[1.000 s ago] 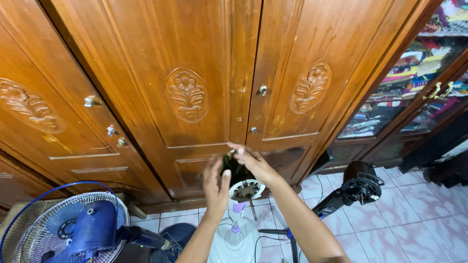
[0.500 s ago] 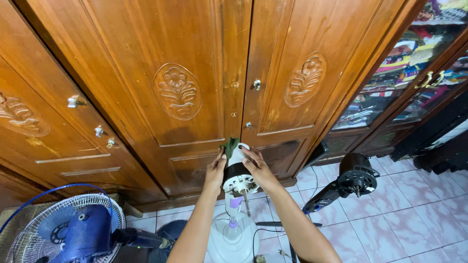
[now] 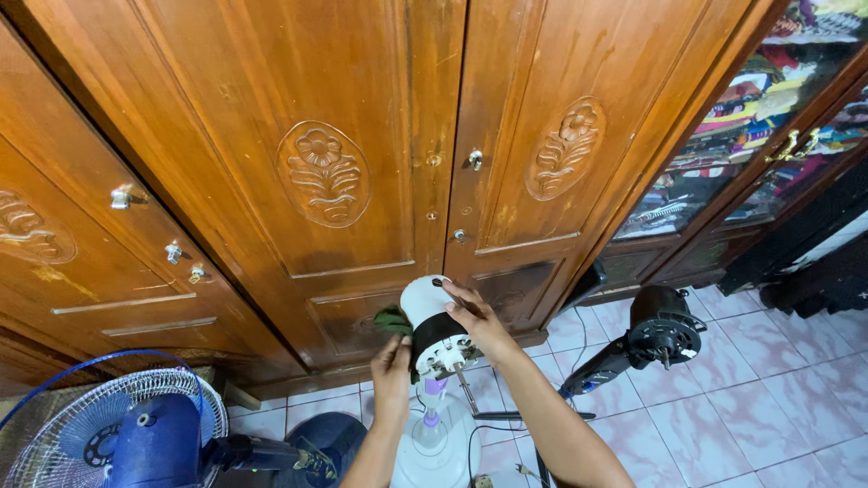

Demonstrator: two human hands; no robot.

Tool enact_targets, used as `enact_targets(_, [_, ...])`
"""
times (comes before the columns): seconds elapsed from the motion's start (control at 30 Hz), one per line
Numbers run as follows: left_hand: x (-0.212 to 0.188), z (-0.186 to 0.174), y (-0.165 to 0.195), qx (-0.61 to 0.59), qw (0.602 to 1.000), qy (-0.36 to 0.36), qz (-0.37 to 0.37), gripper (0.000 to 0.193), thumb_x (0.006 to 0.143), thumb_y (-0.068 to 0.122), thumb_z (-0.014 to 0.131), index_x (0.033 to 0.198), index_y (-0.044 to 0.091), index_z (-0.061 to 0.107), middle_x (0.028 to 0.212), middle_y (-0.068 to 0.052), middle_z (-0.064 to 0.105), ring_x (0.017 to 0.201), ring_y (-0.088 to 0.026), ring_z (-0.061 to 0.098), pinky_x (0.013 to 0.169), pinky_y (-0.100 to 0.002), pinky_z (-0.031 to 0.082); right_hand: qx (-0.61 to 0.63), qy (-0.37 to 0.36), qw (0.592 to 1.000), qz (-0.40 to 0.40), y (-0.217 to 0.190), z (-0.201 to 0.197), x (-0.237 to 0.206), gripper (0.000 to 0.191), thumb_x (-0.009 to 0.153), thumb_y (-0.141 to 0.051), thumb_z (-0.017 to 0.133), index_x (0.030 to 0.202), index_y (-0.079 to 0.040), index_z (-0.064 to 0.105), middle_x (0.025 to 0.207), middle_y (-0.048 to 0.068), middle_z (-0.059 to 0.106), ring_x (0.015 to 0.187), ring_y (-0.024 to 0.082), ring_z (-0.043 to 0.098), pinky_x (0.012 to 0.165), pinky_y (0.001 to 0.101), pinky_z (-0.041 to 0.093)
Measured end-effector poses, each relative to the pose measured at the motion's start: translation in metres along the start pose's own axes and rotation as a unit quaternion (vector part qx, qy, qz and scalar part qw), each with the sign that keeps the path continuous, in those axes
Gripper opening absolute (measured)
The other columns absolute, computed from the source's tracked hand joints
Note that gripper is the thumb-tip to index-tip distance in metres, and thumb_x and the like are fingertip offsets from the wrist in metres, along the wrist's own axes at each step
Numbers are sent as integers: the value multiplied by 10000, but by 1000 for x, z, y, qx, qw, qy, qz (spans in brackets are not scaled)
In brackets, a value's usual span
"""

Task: The person wipes the components of an electric fan with a green cloth, first cleaning the blue fan housing and blade assembly on a small wooden table, then wiping the white motor housing of a pedestal fan, and finally cleaning a black fan motor head. The fan guard and other parts remain on the table as each part is wiped in turn.

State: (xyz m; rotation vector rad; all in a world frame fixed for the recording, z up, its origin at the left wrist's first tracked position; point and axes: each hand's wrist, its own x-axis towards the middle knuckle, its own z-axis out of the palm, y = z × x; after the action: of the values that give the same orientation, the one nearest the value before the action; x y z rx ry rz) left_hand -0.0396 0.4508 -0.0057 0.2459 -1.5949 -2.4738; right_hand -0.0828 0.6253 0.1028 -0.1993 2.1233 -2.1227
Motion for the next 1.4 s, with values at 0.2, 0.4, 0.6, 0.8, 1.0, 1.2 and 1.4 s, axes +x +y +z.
enact_targets(0.2, [26,25,60,257,935,-147,196,492,1037,309,540,1410,-8,578,1562,-223,460,1515,-288,273,1188,-365,243,19,-13,1000,-13,13,-6,5,452,973,-223,637,1409,-108,605,1507,79,480,1461,229,421,1180,346,336])
enact_targets(0.4, [92,42,65,290,933,-188,100,553,999,458,541,1350,45,653,1363,-169,668,1316,-290,557,1106,-379,410,3,3,1000,-21,18,-7,0,449,980,-198,619,1419,-105,611,1551,80,453,1493,227,371,1198,350,276])
enact_targets(0.6, [108,27,41,105,976,-112,-157,628,983,550,531,1254,13,708,1169,-154,757,1057,-270,710,918,-414,559,21,16,999,-42,8,-2,-15,435,975,-180,611,1403,-108,624,1573,55,464,1493,215,384,1197,337,276])
enact_targets(0.8, [48,4,-4,13,973,26,-227,521,1015,474,478,1152,28,710,947,-142,715,734,-284,575,609,-430,433,44,16,999,-26,0,3,-17,440,957,-159,619,1394,-112,637,1524,63,516,1437,218,449,1173,323,310])
enact_targets(1.0, [-3,-12,-16,-16,999,-4,-37,295,1042,233,617,888,-12,671,760,-27,591,678,-106,495,595,-278,396,68,17,998,-6,1,5,-11,439,961,-155,632,1398,-116,641,1451,84,536,1392,232,489,1163,320,344])
enact_targets(1.2, [-52,-2,12,117,989,33,85,310,991,244,620,817,-13,625,685,7,494,655,-79,396,549,-282,325,58,9,998,-25,2,6,-11,450,955,-153,622,1404,-115,628,1469,55,524,1411,203,466,1169,316,333])
enact_targets(1.4, [-41,21,67,269,919,-70,280,372,1084,276,540,1117,-82,633,1185,-278,589,1159,-378,493,953,-417,408,34,3,999,-34,9,-2,-8,459,956,-149,604,1413,-102,613,1464,40,519,1419,187,445,1166,307,324])
